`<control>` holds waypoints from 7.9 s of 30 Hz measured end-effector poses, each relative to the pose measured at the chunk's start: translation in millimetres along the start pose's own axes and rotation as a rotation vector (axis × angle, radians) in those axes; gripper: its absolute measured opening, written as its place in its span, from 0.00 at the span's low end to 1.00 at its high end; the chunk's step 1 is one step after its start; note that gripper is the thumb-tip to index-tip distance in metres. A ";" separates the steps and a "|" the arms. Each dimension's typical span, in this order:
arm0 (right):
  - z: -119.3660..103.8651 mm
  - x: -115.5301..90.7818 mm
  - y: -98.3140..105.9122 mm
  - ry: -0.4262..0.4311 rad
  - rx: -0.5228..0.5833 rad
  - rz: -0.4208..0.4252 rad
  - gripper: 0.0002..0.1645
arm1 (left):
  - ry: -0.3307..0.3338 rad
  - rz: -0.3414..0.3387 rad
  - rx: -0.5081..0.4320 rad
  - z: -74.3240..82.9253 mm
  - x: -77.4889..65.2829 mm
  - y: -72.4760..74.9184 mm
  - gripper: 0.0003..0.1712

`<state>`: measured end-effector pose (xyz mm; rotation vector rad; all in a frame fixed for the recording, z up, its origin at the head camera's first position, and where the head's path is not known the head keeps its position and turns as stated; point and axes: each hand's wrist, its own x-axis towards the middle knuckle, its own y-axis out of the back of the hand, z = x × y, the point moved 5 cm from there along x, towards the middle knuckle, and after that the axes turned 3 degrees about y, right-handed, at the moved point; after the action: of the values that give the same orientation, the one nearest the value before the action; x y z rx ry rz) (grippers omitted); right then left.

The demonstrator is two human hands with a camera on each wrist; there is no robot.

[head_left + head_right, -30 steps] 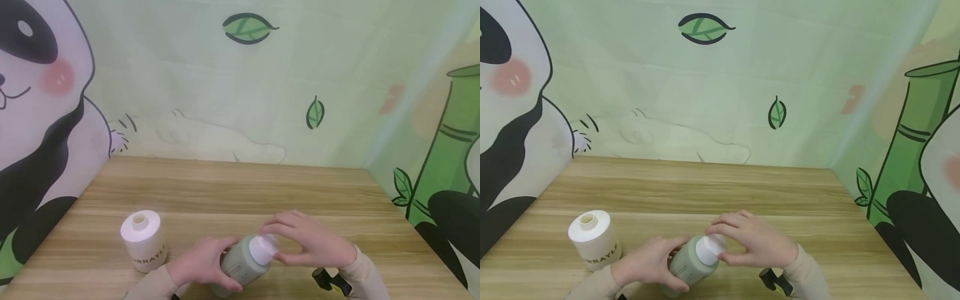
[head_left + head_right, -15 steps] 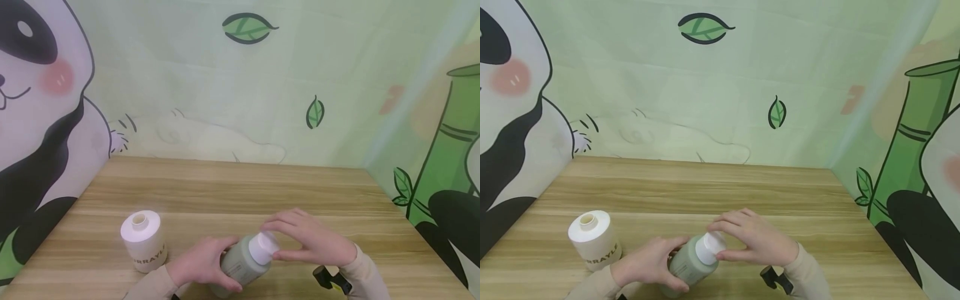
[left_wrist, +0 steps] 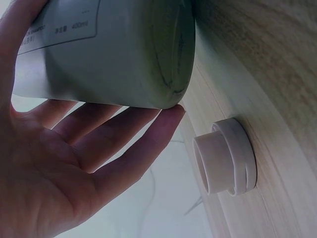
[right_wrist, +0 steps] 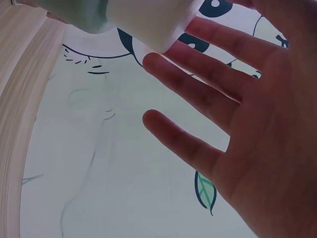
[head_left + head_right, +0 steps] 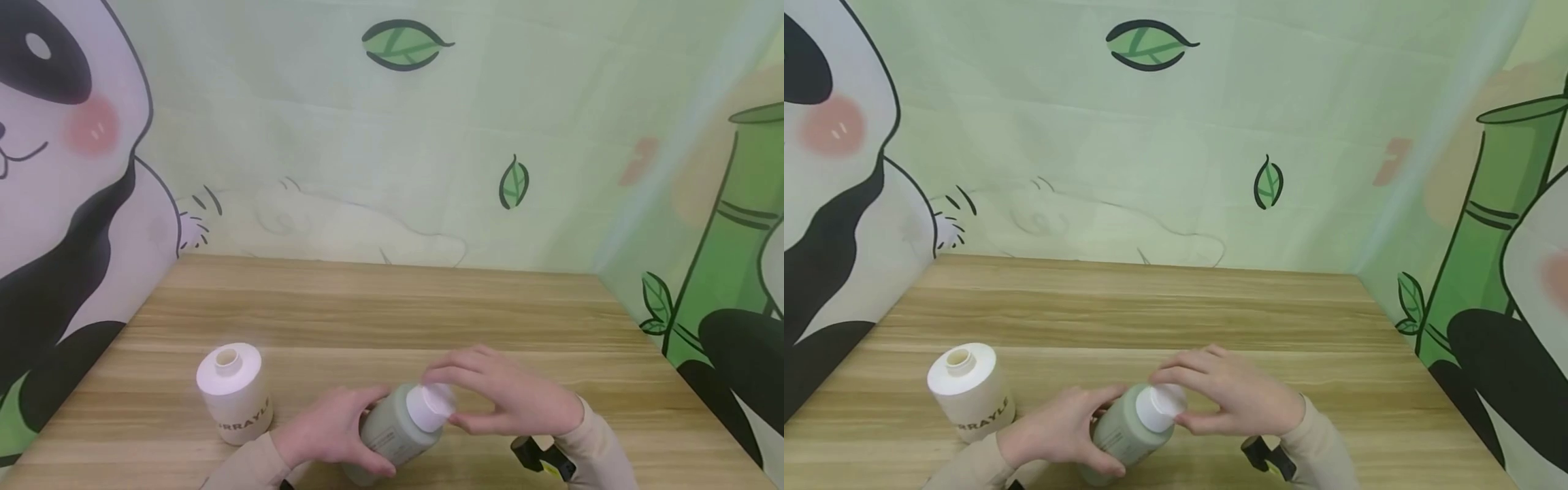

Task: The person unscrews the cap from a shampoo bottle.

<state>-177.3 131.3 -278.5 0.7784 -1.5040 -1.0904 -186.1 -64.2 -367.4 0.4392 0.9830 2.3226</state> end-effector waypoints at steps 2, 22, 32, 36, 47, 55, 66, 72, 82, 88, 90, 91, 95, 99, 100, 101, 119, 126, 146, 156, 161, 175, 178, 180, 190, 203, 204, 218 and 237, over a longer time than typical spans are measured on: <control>0.0 0.3 -0.2 0.003 0.013 0.005 0.30 | 0.000 -0.001 0.001 -0.3 -0.1 0.2 0.43; 0.0 1.5 1.6 0.018 -0.019 0.072 0.23 | -0.008 0.000 0.002 -2.3 0.8 -0.8 0.41; -0.6 2.4 0.9 0.038 0.012 0.053 0.27 | -0.005 -0.004 0.012 -2.5 0.5 0.0 0.43; 1.8 3.8 -0.6 -0.001 -0.016 0.086 0.25 | -0.005 -0.002 0.013 -2.1 -0.3 0.1 0.42; 3.6 4.9 -3.7 -0.015 -0.039 0.113 0.19 | -0.012 0.008 0.018 -1.0 -0.4 -0.9 0.42; 1.3 5.0 -2.6 0.003 -0.006 0.080 0.20 | -0.005 -0.012 -0.011 -1.3 0.5 -0.4 0.42; 2.2 4.8 -4.4 -0.012 0.017 0.058 0.26 | 0.008 -0.016 0.000 -1.8 0.2 1.0 0.43; 5.6 4.0 -4.4 -0.075 0.009 0.056 0.27 | 0.002 -0.014 0.001 -0.7 0.5 0.3 0.41; 3.0 4.9 -0.9 -0.023 0.008 0.077 0.22 | 0.004 -0.013 -0.002 -0.6 1.3 -0.8 0.41; 0.2 5.6 -1.2 0.030 0.030 0.053 0.30 | 0.021 -0.011 -0.001 -1.2 0.9 0.8 0.42; -0.6 6.0 -1.7 0.043 0.036 0.052 0.32 | 0.021 -0.009 0.002 -1.6 0.5 0.8 0.43; -0.7 5.9 -1.9 0.046 0.037 0.052 0.32 | 0.021 -0.007 0.004 -1.7 0.4 0.9 0.43; 0.6 5.0 -1.8 0.010 0.019 0.051 0.30 | 0.014 -0.002 0.006 -1.3 -0.2 0.9 0.43; 4.3 3.0 -0.3 -0.080 -0.024 0.050 0.28 | 0.006 -0.002 0.007 -0.6 0.0 0.8 0.43; 5.1 2.5 0.3 -0.095 -0.034 0.053 0.27 | 0.006 -0.003 0.007 -0.6 0.1 0.7 0.43; 5.7 1.8 0.5 -0.107 -0.043 0.055 0.26 | 0.006 -0.004 0.007 -0.7 0.3 0.5 0.43; -0.4 0.3 3.2 0.018 -0.014 0.045 0.30 | 0.012 -0.013 0.009 -0.7 1.5 -0.5 0.42; 0.2 0.2 5.5 0.016 -0.022 0.070 0.26 | 0.011 -0.019 0.006 -1.0 2.6 0.9 0.44; -3.1 1.1 3.3 0.041 -0.051 0.104 0.26 | 0.014 -0.017 0.001 0.4 0.8 -1.4 0.43; 1.9 1.8 5.5 0.014 -0.148 0.142 0.23 | 0.021 -0.009 0.006 0.3 2.3 0.0 0.44; 0.9 2.9 5.2 0.021 -0.142 0.143 0.21 | 0.015 -0.006 0.020 0.6 2.4 0.1 0.43; -3.4 0.9 5.7 0.053 -0.069 0.088 0.23 | 0.015 -0.013 -0.018 -0.7 1.9 -2.1 0.43; -2.8 0.5 6.3 0.032 -0.076 0.091 0.25 | 0.014 -0.014 -0.022 -1.3 2.3 -2.5 0.43; -2.0 0.6 6.1 0.015 -0.094 0.099 0.26 | 0.014 -0.015 -0.022 -1.5 2.2 -2.5 0.44; 0.3 1.8 2.2 0.004 -0.119 0.110 0.24 | 0.012 -0.010 -0.011 -1.6 2.1 -2.3 0.42; -5.6 2.0 5.3 0.053 -0.057 0.048 0.26 | 0.003 -0.015 -0.020 -0.6 2.5 -1.7 0.41; -5.7 1.8 5.5 0.047 -0.051 0.045 0.27 | 0.001 -0.014 -0.019 -0.5 2.6 -1.7 0.41; -0.1 2.5 0.6 -0.016 -0.105 0.070 0.24 | 0.017 -0.013 -0.007 -1.8 0.9 -1.6 0.43; 0.9 -0.7 3.8 -0.028 -0.112 0.057 0.27 | 0.012 -0.020 -0.019 -2.0 1.2 -0.5 0.44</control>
<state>-177.8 133.6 -275.3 0.6414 -1.4660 -1.1368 -187.8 -64.2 -369.0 0.4067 0.9660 2.3170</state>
